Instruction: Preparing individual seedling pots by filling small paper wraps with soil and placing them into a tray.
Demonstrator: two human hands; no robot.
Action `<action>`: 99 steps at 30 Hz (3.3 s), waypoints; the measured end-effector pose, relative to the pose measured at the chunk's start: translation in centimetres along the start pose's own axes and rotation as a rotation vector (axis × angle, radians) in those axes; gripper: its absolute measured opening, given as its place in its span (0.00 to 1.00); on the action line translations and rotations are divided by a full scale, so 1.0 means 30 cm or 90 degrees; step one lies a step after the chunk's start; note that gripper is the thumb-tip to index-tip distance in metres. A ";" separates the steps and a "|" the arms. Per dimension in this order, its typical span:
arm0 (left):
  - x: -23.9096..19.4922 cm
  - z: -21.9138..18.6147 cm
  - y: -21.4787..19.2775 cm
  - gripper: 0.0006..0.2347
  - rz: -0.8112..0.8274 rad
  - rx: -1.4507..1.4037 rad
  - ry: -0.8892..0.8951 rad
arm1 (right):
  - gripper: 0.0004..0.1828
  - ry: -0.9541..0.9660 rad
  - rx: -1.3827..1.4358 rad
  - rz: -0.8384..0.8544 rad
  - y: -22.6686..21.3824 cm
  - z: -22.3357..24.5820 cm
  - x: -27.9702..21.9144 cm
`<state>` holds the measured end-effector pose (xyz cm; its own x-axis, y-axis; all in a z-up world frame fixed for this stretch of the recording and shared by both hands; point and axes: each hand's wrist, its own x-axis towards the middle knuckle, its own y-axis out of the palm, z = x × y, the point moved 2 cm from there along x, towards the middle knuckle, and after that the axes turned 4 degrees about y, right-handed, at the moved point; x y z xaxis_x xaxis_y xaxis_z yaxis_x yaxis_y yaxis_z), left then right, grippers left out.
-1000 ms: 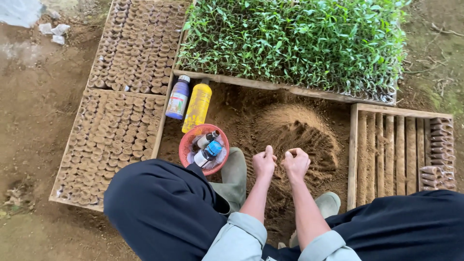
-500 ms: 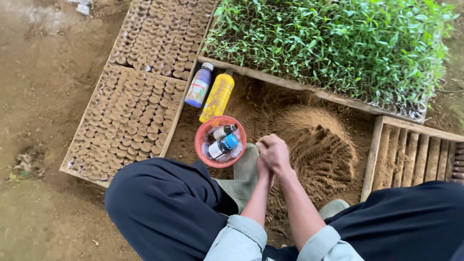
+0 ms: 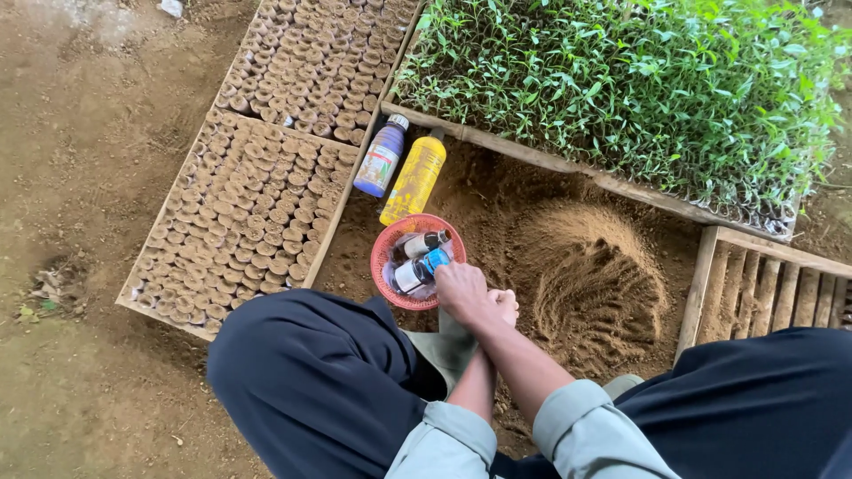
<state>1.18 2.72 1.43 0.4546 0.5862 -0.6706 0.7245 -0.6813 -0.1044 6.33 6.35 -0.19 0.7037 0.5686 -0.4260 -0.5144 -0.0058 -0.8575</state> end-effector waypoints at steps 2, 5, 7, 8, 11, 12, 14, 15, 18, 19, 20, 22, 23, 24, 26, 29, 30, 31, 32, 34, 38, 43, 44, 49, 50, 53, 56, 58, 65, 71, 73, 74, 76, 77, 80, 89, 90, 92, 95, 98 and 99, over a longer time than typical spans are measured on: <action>0.014 -0.010 -0.031 0.10 -0.009 -0.012 -0.012 | 0.11 0.014 0.010 0.005 -0.002 -0.007 0.011; -0.003 -0.011 -0.023 0.10 -0.021 -0.026 -0.034 | 0.12 0.062 0.062 0.016 0.035 -0.050 0.032; -0.019 -0.005 0.005 0.11 -0.028 -0.036 -0.050 | 0.13 0.095 0.099 0.019 0.013 -0.074 0.017; -0.021 -0.003 0.018 0.11 -0.032 -0.042 -0.056 | 0.12 0.128 0.179 0.033 -0.026 -0.077 -0.006; -0.009 0.031 0.052 0.11 -0.044 -0.056 -0.074 | 0.12 0.173 0.299 0.043 -0.083 -0.096 -0.045; -0.005 0.045 0.065 0.11 -0.048 -0.061 -0.080 | 0.12 0.184 0.338 0.039 -0.093 -0.105 -0.054; 0.003 0.064 0.076 0.11 -0.055 -0.069 -0.091 | 0.12 0.178 0.375 0.036 -0.088 -0.110 -0.055; 0.006 0.075 0.080 0.11 -0.059 -0.072 -0.097 | 0.12 0.171 0.413 0.033 -0.084 -0.111 -0.057; 0.012 0.093 0.088 0.11 -0.071 -0.083 -0.112 | 0.11 0.176 0.431 0.021 -0.050 -0.133 -0.049; 0.009 0.093 0.089 0.12 -0.075 -0.086 -0.118 | 0.11 0.176 0.432 0.020 -0.049 -0.136 -0.051; 0.007 0.092 0.090 0.12 -0.079 -0.090 -0.123 | 0.09 0.177 0.461 0.000 -0.049 -0.140 -0.053; 0.005 0.099 0.078 0.12 -0.087 -0.098 -0.133 | 0.07 0.177 0.491 -0.021 -0.051 -0.151 -0.054; -0.001 0.105 0.074 0.12 -0.092 -0.102 -0.139 | 0.08 0.169 0.554 -0.034 -0.053 -0.158 -0.054; 0.000 0.094 0.089 0.12 -0.097 -0.105 -0.145 | 0.10 0.161 0.616 -0.047 -0.055 -0.166 -0.053; 0.128 0.277 0.082 0.09 -0.153 -0.003 -0.041 | 0.09 0.182 0.695 -0.059 -0.081 -0.163 -0.063; 0.175 0.288 0.032 0.09 -0.273 0.113 0.052 | 0.08 0.226 0.812 -0.068 -0.101 -0.180 -0.059; 0.164 0.252 0.007 0.11 -0.339 0.127 0.038 | 0.09 0.250 0.849 -0.065 -0.102 -0.189 -0.057; 0.139 0.201 0.002 0.11 -0.339 0.128 0.040 | 0.09 0.249 0.850 -0.065 -0.094 -0.201 -0.056; 0.113 0.145 -0.004 0.08 -0.361 0.065 0.099 | 0.08 0.272 0.890 -0.058 -0.084 -0.214 -0.055; 0.106 0.079 -0.019 0.06 -0.380 0.001 0.160 | 0.08 0.297 0.931 -0.054 -0.070 -0.237 -0.060; 0.159 0.048 -0.043 0.09 -0.374 -0.011 0.133 | 0.06 0.357 0.984 -0.078 -0.051 -0.285 -0.095; 0.122 -0.027 -0.060 0.16 -0.431 0.047 0.155 | 0.04 0.414 1.047 -0.119 -0.056 -0.352 -0.138; 0.161 0.013 -0.060 0.14 -0.396 0.073 0.112 | 0.04 0.420 1.057 -0.131 -0.055 -0.367 -0.143; 0.130 -0.019 -0.038 0.13 -0.291 0.179 0.011 | 0.04 0.449 1.098 -0.172 -0.040 -0.441 -0.200; 0.096 -0.028 -0.028 0.13 -0.331 0.149 0.037 | 0.04 0.456 1.112 -0.181 -0.044 -0.456 -0.223; -0.030 -0.092 0.023 0.14 -0.350 0.123 0.128 | 0.04 0.466 1.162 -0.213 -0.065 -0.492 -0.267; 0.010 0.021 0.129 0.11 -0.247 0.131 0.214 | 0.04 0.479 1.215 -0.253 -0.078 -0.547 -0.328; 0.022 0.079 0.202 0.09 -0.154 0.141 0.240 | 0.04 0.493 1.241 -0.281 -0.067 -0.590 -0.371; -0.124 0.095 0.371 0.07 0.230 -0.022 0.075 | 0.06 0.507 1.336 -0.344 0.032 -0.738 -0.494; -0.139 0.153 0.436 0.03 0.288 0.021 0.161 | 0.06 0.525 1.320 -0.366 0.079 -0.835 -0.568; -0.153 0.151 0.444 0.02 0.291 0.041 0.179 | 0.06 0.526 1.310 -0.372 0.056 -0.835 -0.585; -0.157 0.151 0.447 0.02 0.295 0.063 0.204 | 0.08 0.530 1.309 -0.385 0.033 -0.829 -0.594; -0.163 0.152 0.452 0.02 0.304 0.088 0.231 | 0.11 0.533 1.312 -0.403 -0.011 -0.808 -0.616; -0.163 0.147 0.456 0.03 0.309 0.128 0.251 | 0.13 0.505 1.297 -0.404 -0.040 -0.794 -0.621; -0.130 0.164 0.465 0.02 0.321 0.201 0.288 | 0.12 0.470 1.262 -0.419 -0.038 -0.786 -0.599; -0.178 0.124 0.447 0.01 0.334 0.195 0.281 | 0.05 0.487 1.251 -0.459 -0.029 -0.797 -0.589; -0.180 0.131 0.448 0.01 0.337 0.167 0.271 | 0.05 0.488 1.249 -0.461 -0.029 -0.798 -0.586; -0.133 0.156 0.454 0.03 0.335 0.141 0.207 | 0.06 0.488 1.252 -0.457 -0.022 -0.801 -0.588; -0.180 0.103 0.440 0.07 0.335 0.058 0.085 | 0.07 0.488 1.258 -0.457 0.008 -0.820 -0.585; -0.208 0.072 0.421 0.07 0.357 -0.007 -0.007 | 0.08 0.484 1.260 -0.458 0.011 -0.828 -0.590; -0.205 0.070 0.420 0.06 0.379 -0.016 -0.038 | 0.08 0.476 1.258 -0.460 0.001 -0.830 -0.590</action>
<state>6.43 -10.39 2.68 0.7570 0.0803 -0.6484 0.3664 -0.8738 0.3196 6.07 -24.19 0.15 0.6979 -0.2294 -0.6784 0.4837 0.8496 0.2103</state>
